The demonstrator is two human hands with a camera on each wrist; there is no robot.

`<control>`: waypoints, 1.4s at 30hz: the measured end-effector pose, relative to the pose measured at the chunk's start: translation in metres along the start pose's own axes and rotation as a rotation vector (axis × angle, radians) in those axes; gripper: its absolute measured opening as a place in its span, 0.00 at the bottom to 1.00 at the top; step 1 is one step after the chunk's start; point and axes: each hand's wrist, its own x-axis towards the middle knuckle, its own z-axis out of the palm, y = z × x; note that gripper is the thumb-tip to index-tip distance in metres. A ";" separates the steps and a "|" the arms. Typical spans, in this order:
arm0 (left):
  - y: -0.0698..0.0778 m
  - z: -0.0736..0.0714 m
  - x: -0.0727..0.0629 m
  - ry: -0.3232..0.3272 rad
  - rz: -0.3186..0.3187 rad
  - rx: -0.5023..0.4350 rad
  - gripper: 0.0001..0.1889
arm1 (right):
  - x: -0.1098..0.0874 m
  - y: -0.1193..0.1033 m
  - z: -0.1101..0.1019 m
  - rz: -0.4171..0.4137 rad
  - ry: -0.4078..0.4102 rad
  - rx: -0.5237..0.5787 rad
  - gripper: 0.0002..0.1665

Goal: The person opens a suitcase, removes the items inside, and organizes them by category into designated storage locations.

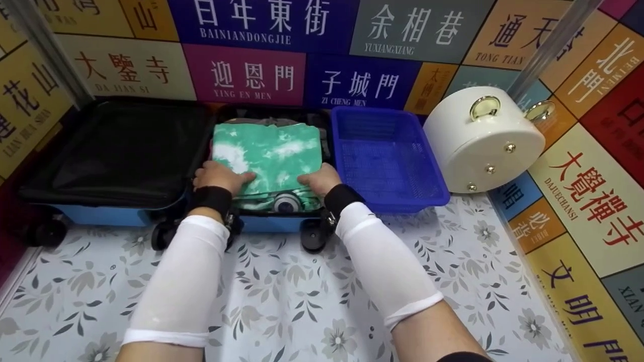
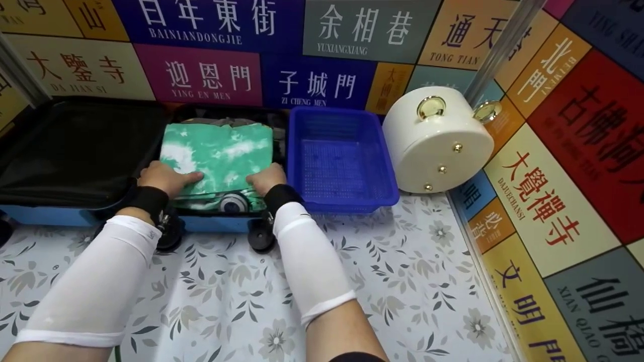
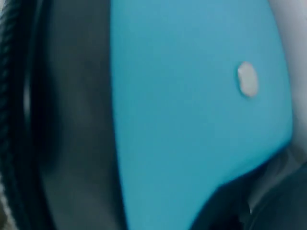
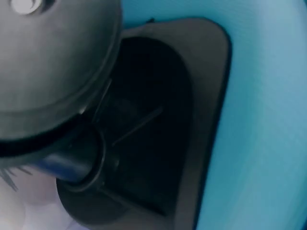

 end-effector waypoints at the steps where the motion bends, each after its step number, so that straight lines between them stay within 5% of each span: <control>1: 0.000 -0.001 0.001 0.004 0.005 -0.005 0.58 | 0.000 0.000 0.000 0.003 -0.004 0.019 0.48; 14: 0.002 -0.004 0.001 -0.012 0.024 0.001 0.48 | 0.003 0.002 0.010 -0.104 0.084 0.093 0.33; 25: -0.008 0.003 0.007 0.077 0.187 0.017 0.46 | 0.002 0.001 0.007 -0.185 0.133 0.093 0.27; 36: -0.010 0.004 0.009 0.024 0.123 -0.098 0.59 | -0.004 -0.006 0.002 -0.350 0.197 0.017 0.29; 42: -0.012 0.010 0.016 0.082 0.143 -0.146 0.54 | -0.003 -0.006 -0.001 -0.370 0.213 0.026 0.27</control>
